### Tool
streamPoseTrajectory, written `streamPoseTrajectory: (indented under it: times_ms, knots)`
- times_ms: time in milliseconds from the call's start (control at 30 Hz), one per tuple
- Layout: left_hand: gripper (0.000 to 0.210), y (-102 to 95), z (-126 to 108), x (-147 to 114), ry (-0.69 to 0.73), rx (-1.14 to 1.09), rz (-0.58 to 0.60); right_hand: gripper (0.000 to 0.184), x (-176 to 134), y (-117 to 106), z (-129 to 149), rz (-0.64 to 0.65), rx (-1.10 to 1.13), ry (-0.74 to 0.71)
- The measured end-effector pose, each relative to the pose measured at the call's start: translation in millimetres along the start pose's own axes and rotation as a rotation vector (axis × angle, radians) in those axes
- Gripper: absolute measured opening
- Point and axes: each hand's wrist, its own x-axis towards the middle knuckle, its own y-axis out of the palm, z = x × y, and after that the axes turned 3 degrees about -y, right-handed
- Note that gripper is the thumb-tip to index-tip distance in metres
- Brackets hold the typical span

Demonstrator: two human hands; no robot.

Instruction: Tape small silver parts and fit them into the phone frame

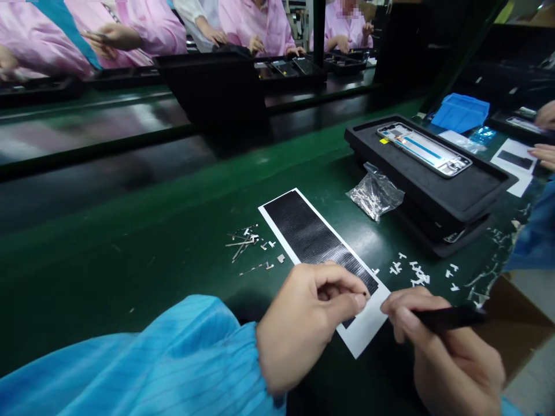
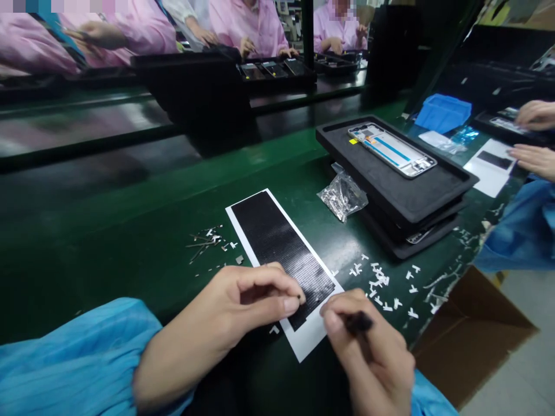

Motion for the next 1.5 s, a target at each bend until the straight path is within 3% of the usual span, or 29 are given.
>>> streamPoseTrajectory:
  times_ms: [133,267,367,500,633,833,1000,1200,1367,1433,1500]
  knots:
    - [0.008,3.6,-4,-7,0.081,-0.204,0.000,0.009,-2,5,0,0.222,-0.010,-0.067]
    - [0.006,3.3,2,-11,0.142,-0.229,-0.022,0.012,-5,0,-4,0.166,0.151,-0.020]
    - [0.004,0.9,10,-16,0.250,0.066,-0.078,0.013,-4,-7,-2,0.209,0.113,0.003]
    - [0.017,0.2,23,-25,0.655,0.560,-0.100,0.022,-1,-12,7,0.453,-0.006,0.073]
    - [0.030,-0.1,29,-29,0.748,0.683,-0.018,0.025,-1,-13,8,0.569,0.049,0.131]
    - [0.022,-2.8,28,-31,0.590,0.668,-0.040,0.022,-6,-11,8,0.416,0.196,0.398]
    - [0.022,-1.6,26,-33,0.577,0.664,-0.056,0.018,-7,-9,14,0.402,0.241,0.442]
    - [0.023,0.5,29,-39,0.683,0.645,-0.078,0.018,-4,-13,11,0.496,0.366,0.468]
    - [0.027,15.1,46,-35,0.925,0.443,-0.168,0.021,-5,-8,12,0.562,0.417,0.561]
    - [0.027,17.0,50,-35,0.979,0.465,-0.174,0.022,-7,-12,12,0.530,0.347,0.538]
    - [0.027,12.3,50,-39,0.970,0.539,-0.167,0.024,-8,-21,11,0.411,0.179,0.433]
